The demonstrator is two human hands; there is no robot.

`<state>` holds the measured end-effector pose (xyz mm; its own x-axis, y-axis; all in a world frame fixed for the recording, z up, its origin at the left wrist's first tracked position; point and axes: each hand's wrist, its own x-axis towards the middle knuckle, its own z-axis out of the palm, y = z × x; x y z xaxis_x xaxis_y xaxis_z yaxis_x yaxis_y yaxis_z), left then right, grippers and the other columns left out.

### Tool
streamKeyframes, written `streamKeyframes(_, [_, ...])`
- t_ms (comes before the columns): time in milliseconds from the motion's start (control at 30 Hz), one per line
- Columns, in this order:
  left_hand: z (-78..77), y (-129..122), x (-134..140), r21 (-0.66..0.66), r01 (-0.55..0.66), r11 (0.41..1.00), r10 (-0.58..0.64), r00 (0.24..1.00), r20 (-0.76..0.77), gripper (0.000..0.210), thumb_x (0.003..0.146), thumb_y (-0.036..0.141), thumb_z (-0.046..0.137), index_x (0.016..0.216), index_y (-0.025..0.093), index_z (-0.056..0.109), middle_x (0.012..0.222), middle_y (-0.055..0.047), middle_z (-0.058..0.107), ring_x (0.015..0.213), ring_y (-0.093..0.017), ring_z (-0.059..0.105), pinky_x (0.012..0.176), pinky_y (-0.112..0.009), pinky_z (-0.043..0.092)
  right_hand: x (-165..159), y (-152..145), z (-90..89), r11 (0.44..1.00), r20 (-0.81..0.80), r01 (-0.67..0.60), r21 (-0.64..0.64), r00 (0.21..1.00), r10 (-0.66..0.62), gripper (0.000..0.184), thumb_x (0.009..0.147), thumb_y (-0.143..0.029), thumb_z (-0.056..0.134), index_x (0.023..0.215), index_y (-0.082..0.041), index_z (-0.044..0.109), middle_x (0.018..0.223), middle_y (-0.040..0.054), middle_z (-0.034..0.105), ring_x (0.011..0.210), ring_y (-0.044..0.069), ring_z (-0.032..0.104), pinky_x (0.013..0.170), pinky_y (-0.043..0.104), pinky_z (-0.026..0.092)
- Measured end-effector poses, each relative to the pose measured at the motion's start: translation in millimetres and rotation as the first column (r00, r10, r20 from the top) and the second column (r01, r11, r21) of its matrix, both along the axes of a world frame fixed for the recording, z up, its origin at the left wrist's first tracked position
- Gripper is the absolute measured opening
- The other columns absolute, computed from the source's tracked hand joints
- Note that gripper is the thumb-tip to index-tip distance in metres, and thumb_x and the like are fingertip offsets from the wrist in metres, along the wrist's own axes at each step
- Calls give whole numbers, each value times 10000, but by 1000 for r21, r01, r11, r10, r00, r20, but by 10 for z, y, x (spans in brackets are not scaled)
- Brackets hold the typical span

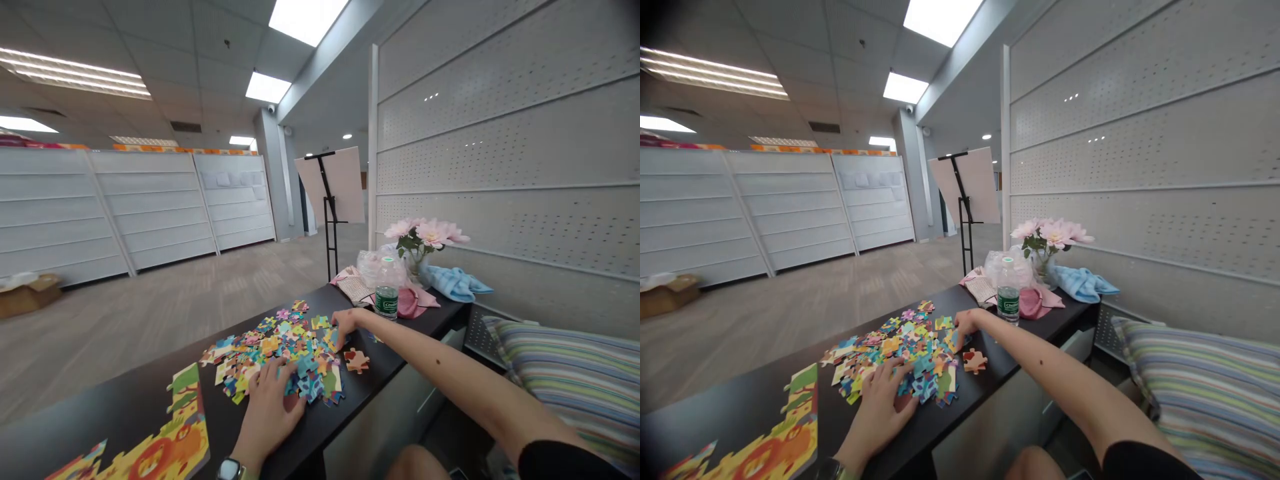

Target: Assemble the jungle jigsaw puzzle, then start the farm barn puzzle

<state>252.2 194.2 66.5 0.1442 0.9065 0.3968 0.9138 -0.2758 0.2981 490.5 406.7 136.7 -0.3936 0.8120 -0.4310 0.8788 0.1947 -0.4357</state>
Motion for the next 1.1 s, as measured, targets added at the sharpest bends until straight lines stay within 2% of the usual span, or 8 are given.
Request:
streamKeyframes(133, [17,-7,10,-17,5,1000,-5,1000,12,470,813,325,629,1283,319,616,1388,-79,549,1318,-314,451,1087,-500,293,43,-71,-16,989,-188,132,-58,972,-141,348,965,-369,636,1246,-168,600,1250,85,620,1058,235,641,890,443,562])
streamKeyframes(267, [47,-9,3,-14,20,1000,-20,999,36,463,809,323,639,1271,312,624,1380,-84,560,1314,-323,462,1086,-514,306,91,-155,16,957,-449,251,-143,846,-289,349,971,-355,628,1268,-177,587,1255,88,615,1042,225,644,875,432,570])
streamKeyframes(467, [155,-7,18,140,5,990,-44,960,276,342,880,299,601,1218,260,639,1256,-92,638,1223,-305,540,1067,-502,365,-233,-547,207,955,-768,59,-290,581,-269,319,934,-288,657,1219,-188,554,1146,76,692,942,190,710,755,322,604])
streamKeyframes(533, [228,19,27,187,-39,982,-58,873,484,401,883,333,631,1273,243,603,1233,-98,645,1172,-290,569,1046,-472,404,-475,-749,227,951,-823,-46,-306,514,-240,296,927,-335,657,1168,-191,562,1107,82,717,906,183,728,734,295,605])
streamKeyframes(633, [332,65,-69,157,-117,981,-63,572,818,490,878,399,649,1317,207,546,1147,-101,657,957,-234,641,843,-370,518,-888,-1029,179,926,-864,-169,-336,447,-232,268,929,-402,642,1086,-196,574,1019,75,746,826,178,742,709,287,610])
streamKeyframes(733, [357,19,-375,127,-194,973,-38,410,911,403,889,449,624,1183,175,587,1003,-81,674,803,-186,646,703,-298,520,-1330,-1241,87,890,-876,-253,-378,409,-256,292,930,-473,625,1038,-206,580,947,63,757,756,178,742,708,311,618])
streamKeyframes(1000, [198,-695,-1554,95,-383,919,55,363,930,456,818,523,696,1081,173,570,842,-18,635,680,-160,654,575,-255,519,-2573,-1507,-154,861,-915,-374,-346,337,-222,451,747,-503,798,1059,-253,590,955,35,752,865,231,736,772,384,608])
streamKeyframes(1100, [216,-997,-1938,101,-479,872,104,382,918,386,842,443,692,1093,177,567,814,1,620,712,-151,643,624,-249,519,-2891,-1510,-296,902,-927,-356,-244,358,-110,606,634,-446,848,1151,-261,593,1030,53,743,951,275,718,816,407,587])
